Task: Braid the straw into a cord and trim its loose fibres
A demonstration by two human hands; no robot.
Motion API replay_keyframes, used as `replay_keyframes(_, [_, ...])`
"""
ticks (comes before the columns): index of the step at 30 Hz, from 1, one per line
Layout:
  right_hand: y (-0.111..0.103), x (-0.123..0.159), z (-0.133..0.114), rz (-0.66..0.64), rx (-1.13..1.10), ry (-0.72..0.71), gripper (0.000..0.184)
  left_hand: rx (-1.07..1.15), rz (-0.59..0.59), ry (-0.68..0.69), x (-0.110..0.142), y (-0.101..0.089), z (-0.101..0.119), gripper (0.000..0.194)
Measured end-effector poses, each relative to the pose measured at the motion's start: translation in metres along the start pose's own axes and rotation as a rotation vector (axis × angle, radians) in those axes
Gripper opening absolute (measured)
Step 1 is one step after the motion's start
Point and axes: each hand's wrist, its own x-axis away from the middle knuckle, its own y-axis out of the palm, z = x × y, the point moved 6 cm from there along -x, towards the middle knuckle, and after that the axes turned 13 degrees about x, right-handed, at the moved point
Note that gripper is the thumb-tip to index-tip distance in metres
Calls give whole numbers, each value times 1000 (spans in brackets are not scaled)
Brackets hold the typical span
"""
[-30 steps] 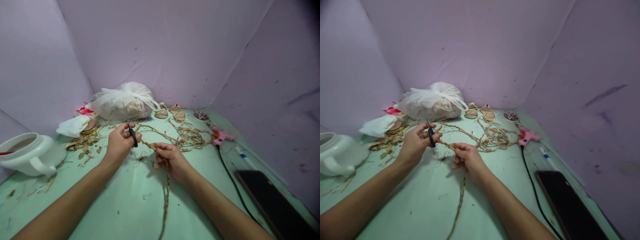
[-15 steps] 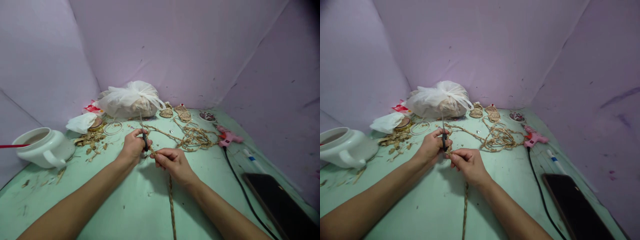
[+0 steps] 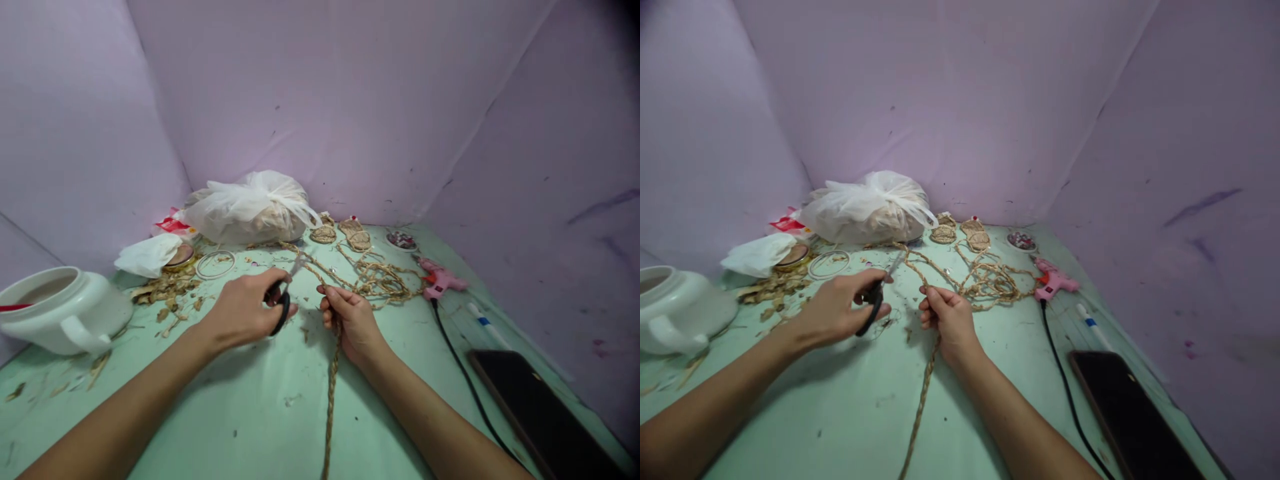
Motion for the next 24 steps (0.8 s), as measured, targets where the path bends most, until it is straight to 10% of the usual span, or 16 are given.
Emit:
replay_keyframes(7, [9, 4, -10, -70, 15, -123, 19, -485, -79, 146, 8, 27, 16, 41])
replay_keyframes(24, [8, 7, -14, 17, 320, -178, 15, -670, -77, 152, 9, 32, 10, 47])
